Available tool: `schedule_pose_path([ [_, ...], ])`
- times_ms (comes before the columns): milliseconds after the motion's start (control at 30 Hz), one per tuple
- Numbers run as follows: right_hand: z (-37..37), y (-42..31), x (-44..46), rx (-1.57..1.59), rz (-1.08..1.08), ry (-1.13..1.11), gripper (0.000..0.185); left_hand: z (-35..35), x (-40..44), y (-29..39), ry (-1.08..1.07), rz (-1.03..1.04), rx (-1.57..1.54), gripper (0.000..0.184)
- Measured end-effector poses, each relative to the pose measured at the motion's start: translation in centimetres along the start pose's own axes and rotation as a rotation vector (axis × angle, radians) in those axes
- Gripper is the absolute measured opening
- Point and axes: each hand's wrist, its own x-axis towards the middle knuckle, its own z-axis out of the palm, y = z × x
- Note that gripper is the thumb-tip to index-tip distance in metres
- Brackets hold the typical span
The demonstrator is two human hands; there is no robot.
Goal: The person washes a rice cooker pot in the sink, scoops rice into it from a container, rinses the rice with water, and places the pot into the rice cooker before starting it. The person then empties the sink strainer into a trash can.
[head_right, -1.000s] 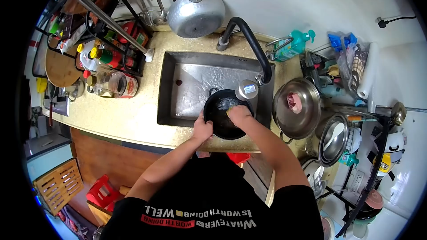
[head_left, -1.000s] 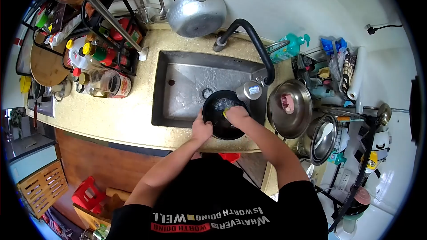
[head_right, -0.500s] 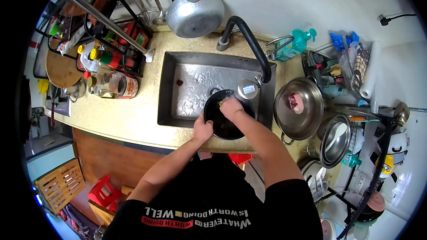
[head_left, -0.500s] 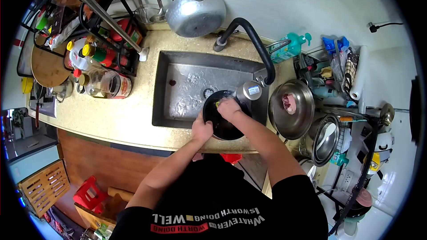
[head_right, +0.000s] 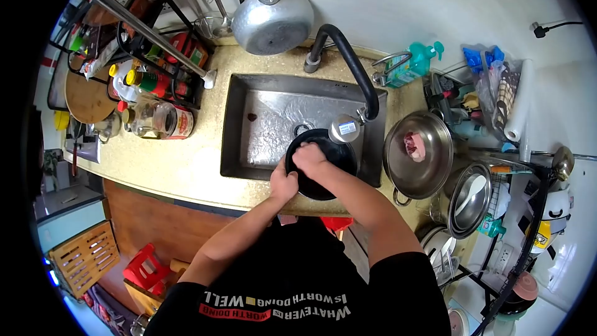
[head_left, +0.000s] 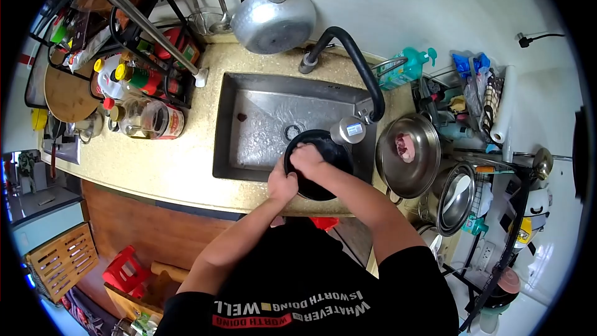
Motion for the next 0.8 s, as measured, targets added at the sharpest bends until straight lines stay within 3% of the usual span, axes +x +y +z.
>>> schedule_pose_path([
  [167,0.4,2.8,-2.2,-0.170,0.177,-0.429,0.020,0.5,-0.2,-0.3,0.060,0.020,-0.101,0.059],
  [267,-1.9,1.7,-5.3,0.047,0.144,-0.657,0.020,0.8,0.0,-0.4,0.060,0.004,-0.077,0.056],
  [333,-3.0,0.6,-5.3,0.390,0.069,-0.715,0.026,0.7,0.0,-0.5,0.062,0.019,-0.058,0.056],
  [367,-2.2,0.0,-4.8,0.531,0.019,-0.627,0.026,0.6,-0.1,-0.5,0.066,0.031,-0.050,0.056],
  [400,-1.1,-1.1,-4.4,0.622,0.102,-0.405,0.021,0.5,-0.2,-0.3,0.069,0.044,-0.041,0.055],
  [467,0.1,-1.4,-2.8,0.598,0.066,-0.137,0.016,0.3,-0.2,-0.1,0.040,0.042,-0.046,0.056],
  [533,0.4,-0.6,-1.1,0.285,-0.053,0.005,0.014,0.1,-0.1,-0.5,0.022,0.056,-0.049,0.056],
  [600,1.2,1.0,-0.2,-0.185,-0.090,0.003,0.014,0.4,0.4,-1.3,0.013,0.092,-0.062,0.056],
  [667,2.0,2.4,-1.2,-0.392,0.023,-0.102,0.016,0.5,0.8,-1.1,0.022,0.060,-0.041,0.053],
  [767,0.7,1.9,-3.5,-0.241,0.234,-0.533,0.020,0.4,0.1,0.0,0.036,0.000,-0.013,0.052],
  [800,0.7,1.6,-4.5,-0.115,0.290,-0.571,0.019,0.2,0.0,0.2,0.029,-0.011,-0.007,0.052],
])
